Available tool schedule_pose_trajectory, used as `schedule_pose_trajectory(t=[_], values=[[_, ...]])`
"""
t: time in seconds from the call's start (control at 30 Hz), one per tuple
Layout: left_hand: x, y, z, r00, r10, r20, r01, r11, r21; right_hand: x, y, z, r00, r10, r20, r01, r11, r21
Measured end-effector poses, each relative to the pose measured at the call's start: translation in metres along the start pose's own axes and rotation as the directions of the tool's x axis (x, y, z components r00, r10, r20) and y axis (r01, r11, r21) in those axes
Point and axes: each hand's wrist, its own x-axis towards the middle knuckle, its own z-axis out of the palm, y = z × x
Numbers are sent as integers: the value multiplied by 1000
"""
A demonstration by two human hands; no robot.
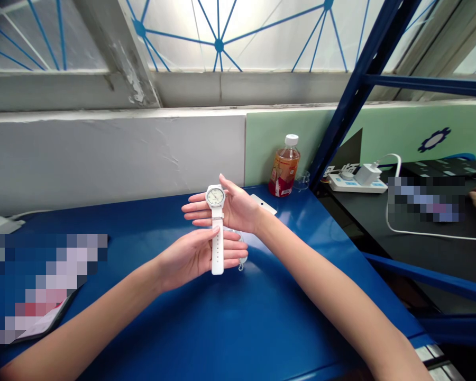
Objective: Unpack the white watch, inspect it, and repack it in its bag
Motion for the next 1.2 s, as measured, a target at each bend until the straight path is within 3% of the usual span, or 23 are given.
schedule_pose_trajectory(t=[0.67, 1.2], values=[[-1, 3, 1, 1000, -17, -21, 17, 1000, -7, -1, 1, 0, 1000, -9, 0, 9, 1000, -6], [0, 2, -1, 1000, -6, 27, 7, 999, -32, 1, 2, -3, 1000, -12, 3, 12, 1000, -6]])
